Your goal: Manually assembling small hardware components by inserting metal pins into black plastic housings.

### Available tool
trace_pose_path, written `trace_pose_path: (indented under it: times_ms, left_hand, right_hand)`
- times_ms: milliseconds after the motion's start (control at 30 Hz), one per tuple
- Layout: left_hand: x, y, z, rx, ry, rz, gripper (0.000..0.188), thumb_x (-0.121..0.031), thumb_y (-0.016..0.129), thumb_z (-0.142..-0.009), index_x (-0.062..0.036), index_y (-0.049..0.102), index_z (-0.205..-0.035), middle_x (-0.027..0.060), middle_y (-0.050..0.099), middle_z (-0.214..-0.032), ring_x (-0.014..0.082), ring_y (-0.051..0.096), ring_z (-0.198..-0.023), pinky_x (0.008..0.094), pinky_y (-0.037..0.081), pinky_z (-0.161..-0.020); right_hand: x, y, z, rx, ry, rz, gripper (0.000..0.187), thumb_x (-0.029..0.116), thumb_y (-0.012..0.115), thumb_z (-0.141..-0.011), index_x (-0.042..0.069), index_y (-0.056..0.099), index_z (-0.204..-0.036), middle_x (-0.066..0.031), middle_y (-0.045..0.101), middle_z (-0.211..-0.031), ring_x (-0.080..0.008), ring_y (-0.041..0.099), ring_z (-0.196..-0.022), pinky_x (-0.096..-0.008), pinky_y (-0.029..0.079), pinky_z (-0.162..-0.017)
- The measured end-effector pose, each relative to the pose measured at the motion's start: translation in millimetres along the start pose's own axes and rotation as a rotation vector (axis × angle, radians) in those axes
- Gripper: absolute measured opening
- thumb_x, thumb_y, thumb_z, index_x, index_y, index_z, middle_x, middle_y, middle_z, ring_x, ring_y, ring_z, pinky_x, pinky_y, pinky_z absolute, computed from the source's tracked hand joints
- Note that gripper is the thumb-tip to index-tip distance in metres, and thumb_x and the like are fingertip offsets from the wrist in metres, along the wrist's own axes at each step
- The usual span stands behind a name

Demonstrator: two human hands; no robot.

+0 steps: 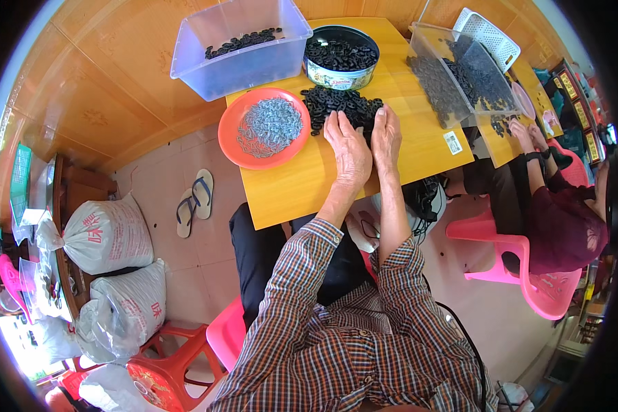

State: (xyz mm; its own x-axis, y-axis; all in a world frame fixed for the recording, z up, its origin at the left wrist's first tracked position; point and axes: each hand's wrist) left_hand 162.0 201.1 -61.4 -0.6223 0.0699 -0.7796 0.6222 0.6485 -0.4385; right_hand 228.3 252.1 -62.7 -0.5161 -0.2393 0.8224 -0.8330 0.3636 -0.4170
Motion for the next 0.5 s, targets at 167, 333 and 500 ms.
trace_pose_path:
  times_ms: [167, 333, 500]
  left_hand:
    - [7.4, -21.3, 5.8, -0.057, 0.016, 0.167, 0.055, 0.007, 0.057, -0.084, 0.0080, 0.036, -0.134, 0.0269, 0.032, -0.140, 0.0419, 0.033, -0.129, 0.0440, 0.033, -0.107]
    - [9.8, -63.4, 43.3, -0.099, 0.038, 0.118, 0.045, 0.007, 0.054, -0.085, 0.0047, 0.046, -0.129, 0.0240, 0.046, -0.126, 0.0387, 0.044, -0.118, 0.0423, 0.039, -0.101]
    - [12.9, -83.8, 65.9, -0.036, 0.040, 0.079, 0.037, 0.005, 0.053, -0.086, 0.0030, 0.052, -0.123, 0.0217, 0.051, -0.113, 0.0355, 0.052, -0.102, 0.0412, 0.046, -0.089]
  right_hand:
    - [13.8, -15.3, -6.6, 0.128, 0.051, -0.182, 0.046, 0.033, 0.048, -0.099, -0.003, 0.054, -0.127, -0.0195, 0.057, -0.128, -0.0300, 0.053, -0.120, -0.0358, 0.039, -0.103]
    - [2.5, -58.6, -9.7, 0.288, 0.245, -0.460, 0.032, 0.021, 0.061, -0.094, -0.001, 0.063, -0.118, -0.0092, 0.068, -0.104, -0.0153, 0.066, -0.092, -0.0262, 0.051, -0.081]
    - [32.7, -90.5, 32.0, 0.845, 0.334, -0.223, 0.021, 0.015, 0.061, -0.092, 0.000, 0.068, -0.105, -0.0044, 0.068, -0.086, -0.0095, 0.064, -0.071, -0.0223, 0.051, -0.063]
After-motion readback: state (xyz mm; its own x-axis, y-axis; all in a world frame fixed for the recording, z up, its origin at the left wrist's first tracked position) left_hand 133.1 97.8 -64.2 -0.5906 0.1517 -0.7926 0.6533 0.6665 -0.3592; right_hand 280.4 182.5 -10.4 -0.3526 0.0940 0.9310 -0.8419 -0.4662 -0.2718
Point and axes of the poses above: each hand's wrist, its own z-axis away from the middle knuckle, its own y-axis out of the palm, x = y × z
